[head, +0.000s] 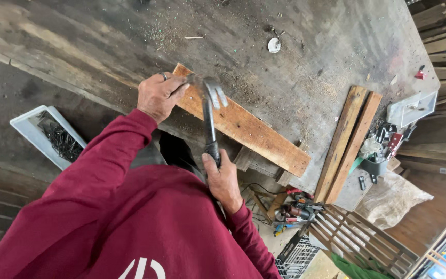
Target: The person hammers nails into wooden planks and joins various wooden blocks and boards together by hand using a hammer.
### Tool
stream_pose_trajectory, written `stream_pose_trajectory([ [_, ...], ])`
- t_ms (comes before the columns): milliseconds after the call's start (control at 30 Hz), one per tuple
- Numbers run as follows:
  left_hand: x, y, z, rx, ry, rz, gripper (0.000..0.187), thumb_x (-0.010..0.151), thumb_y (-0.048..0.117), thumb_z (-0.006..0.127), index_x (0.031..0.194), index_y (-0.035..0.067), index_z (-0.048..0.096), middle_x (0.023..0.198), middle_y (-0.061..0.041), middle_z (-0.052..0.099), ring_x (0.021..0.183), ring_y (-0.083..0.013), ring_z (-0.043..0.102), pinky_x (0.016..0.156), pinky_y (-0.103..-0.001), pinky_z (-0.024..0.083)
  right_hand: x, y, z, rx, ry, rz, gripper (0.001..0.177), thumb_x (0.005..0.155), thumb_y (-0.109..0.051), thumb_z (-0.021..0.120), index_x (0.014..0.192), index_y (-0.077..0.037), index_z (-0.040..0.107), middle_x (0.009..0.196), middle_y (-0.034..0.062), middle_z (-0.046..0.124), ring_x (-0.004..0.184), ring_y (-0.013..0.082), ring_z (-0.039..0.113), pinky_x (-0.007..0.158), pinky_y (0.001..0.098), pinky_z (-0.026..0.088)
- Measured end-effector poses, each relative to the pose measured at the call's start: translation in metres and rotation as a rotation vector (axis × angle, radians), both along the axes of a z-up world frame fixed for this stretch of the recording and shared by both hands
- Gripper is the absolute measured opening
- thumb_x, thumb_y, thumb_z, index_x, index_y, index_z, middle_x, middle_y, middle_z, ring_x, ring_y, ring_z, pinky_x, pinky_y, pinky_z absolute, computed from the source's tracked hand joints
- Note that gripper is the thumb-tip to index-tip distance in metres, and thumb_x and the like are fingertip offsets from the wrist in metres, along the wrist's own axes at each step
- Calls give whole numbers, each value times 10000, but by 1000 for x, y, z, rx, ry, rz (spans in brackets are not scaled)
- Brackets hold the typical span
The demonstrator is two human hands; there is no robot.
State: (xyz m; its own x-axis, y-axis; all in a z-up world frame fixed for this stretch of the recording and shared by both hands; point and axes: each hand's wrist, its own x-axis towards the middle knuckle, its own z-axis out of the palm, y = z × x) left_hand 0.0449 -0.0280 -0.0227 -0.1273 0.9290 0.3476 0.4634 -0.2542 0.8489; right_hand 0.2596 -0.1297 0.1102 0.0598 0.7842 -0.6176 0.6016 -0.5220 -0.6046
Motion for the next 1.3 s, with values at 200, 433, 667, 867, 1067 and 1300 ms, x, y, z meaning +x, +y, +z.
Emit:
stream_pose_trajectory([
  [200,5,22,-9,-222,-162,414,265,1084,267,665,944,48,716,808,-103,695,700,-228,653,678,-402,520,9,-2,24,217,424,-137,292,978,-312,633,1037,-39,547,655,23,572,528,100,537,480,294,455],
  [433,25,52,-29,-858,-95,684,294,1068,397,486,1005,121,565,885,-116,725,807,-320,716,683,-487,545,15,30,35,-104,-57,117,300,980,-313,633,1033,-22,587,614,33,557,499,128,531,442,294,435],
  [667,18,53,-20,-895,-119,761,334,1057,426,504,1014,99,560,905,-186,712,873,-444,682,740,-562,516,17,50,67,775,943,107,450,974,-437,677,1208,-65,578,898,91,636,675,171,644,531,305,584],
  [867,18,51,-23,-890,-152,803,367,1080,436,489,1004,82,545,929,-200,716,890,-463,668,760,-567,507,21,41,21,165,7,283,408,1046,-418,613,1186,-36,599,805,97,622,621,167,595,524,314,525],
  [1067,18,51,-22,-911,-228,838,342,1065,436,489,1011,103,543,926,-199,720,887,-454,677,761,-556,509,44,71,73,696,896,209,430,1064,-447,544,1332,-112,571,826,72,705,604,156,667,546,300,582],
  [1300,15,46,-19,-953,-369,863,350,1068,441,454,1018,101,519,924,-181,725,867,-424,697,760,-546,518,-2,47,53,641,289,199,423,1071,-467,524,1214,-73,581,853,49,648,614,151,593,537,304,539],
])
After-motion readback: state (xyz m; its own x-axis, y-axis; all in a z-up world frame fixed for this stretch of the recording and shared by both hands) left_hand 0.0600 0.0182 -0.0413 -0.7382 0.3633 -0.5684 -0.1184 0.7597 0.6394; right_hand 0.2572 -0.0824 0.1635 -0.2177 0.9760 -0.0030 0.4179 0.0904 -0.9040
